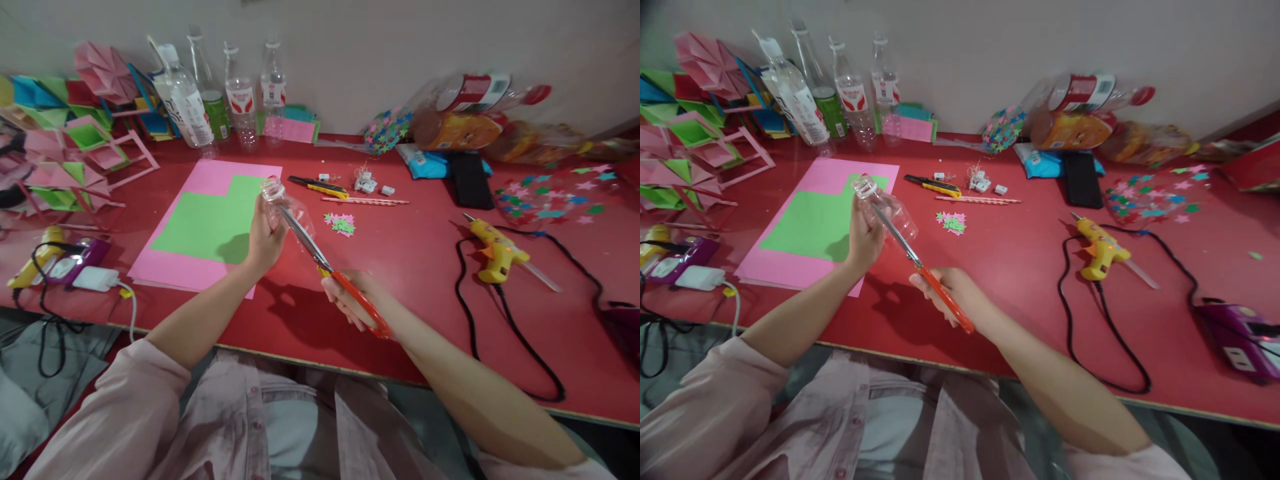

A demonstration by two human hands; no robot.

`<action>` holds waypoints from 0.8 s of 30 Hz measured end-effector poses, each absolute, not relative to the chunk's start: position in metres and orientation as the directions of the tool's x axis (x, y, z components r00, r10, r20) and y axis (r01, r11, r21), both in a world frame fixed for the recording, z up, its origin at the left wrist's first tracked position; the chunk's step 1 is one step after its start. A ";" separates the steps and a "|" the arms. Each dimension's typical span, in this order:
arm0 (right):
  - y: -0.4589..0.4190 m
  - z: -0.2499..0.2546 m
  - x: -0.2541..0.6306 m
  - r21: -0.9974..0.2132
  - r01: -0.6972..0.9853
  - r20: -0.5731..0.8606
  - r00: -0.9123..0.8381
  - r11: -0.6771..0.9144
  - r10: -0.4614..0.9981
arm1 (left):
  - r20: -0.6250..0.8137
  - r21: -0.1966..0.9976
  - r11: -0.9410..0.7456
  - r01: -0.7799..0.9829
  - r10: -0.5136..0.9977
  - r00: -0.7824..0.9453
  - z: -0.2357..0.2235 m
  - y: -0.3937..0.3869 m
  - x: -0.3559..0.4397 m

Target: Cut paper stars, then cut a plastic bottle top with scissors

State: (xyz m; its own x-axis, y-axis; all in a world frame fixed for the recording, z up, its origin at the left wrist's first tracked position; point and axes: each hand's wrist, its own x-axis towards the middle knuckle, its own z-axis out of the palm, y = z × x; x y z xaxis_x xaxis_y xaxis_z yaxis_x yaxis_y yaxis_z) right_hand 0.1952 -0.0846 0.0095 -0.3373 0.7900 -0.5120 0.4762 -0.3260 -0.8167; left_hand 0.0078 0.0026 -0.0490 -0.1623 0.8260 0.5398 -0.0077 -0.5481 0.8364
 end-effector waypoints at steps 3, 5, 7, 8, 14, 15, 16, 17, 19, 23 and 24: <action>-0.085 0.010 0.194 -0.804 0.495 -0.519 -0.313 -0.329 0.795 | 0.521 0.847 -0.531 -0.016 0.835 -0.176 -0.048 0.002 0.008; -0.084 0.009 0.195 -0.797 0.507 -0.518 -0.299 -0.327 0.801 | 0.508 0.855 -0.519 -0.016 0.842 -0.180 -0.048 0.001 0.008; -0.083 0.007 0.196 -0.805 0.491 -0.518 -0.309 -0.332 0.798 | 0.500 0.857 -0.514 -0.037 0.846 -0.186 -0.049 0.001 0.009; -0.082 0.006 0.198 -0.817 0.470 -0.515 -0.334 -0.334 0.790 | 0.497 0.854 -0.516 -0.064 0.847 -0.190 -0.049 0.001 0.011; -0.077 -0.002 0.203 -0.855 0.421 -0.492 -0.468 -0.304 0.734 | 0.380 0.873 -0.432 -0.227 0.893 -0.239 -0.044 0.006 0.012; -0.077 -0.002 0.203 -0.856 0.425 -0.488 -0.473 -0.295 0.733 | 0.339 0.883 -0.403 -0.241 0.902 -0.267 -0.042 0.007 0.011; -0.077 -0.001 0.202 -0.859 0.423 -0.481 -0.475 -0.288 0.737 | 0.299 0.890 -0.375 -0.260 0.910 -0.289 -0.040 0.008 0.009; -0.077 0.000 0.202 -0.864 0.417 -0.470 -0.465 -0.283 0.750 | 0.265 0.893 -0.349 -0.285 0.918 -0.295 -0.038 0.008 0.008; -0.077 0.002 0.202 -0.878 0.392 -0.436 -0.418 -0.275 0.797 | 0.209 0.890 -0.300 -0.344 0.938 -0.276 -0.035 0.008 0.005; -0.075 0.006 0.203 -0.893 0.340 -0.410 -0.343 -0.295 0.845 | 0.144 0.865 -0.194 -0.462 0.979 -0.143 -0.032 0.003 0.003; -0.074 0.006 0.203 -0.889 0.341 -0.421 -0.342 -0.307 0.840 | 0.142 0.858 -0.175 -0.484 0.984 -0.104 -0.031 0.002 0.004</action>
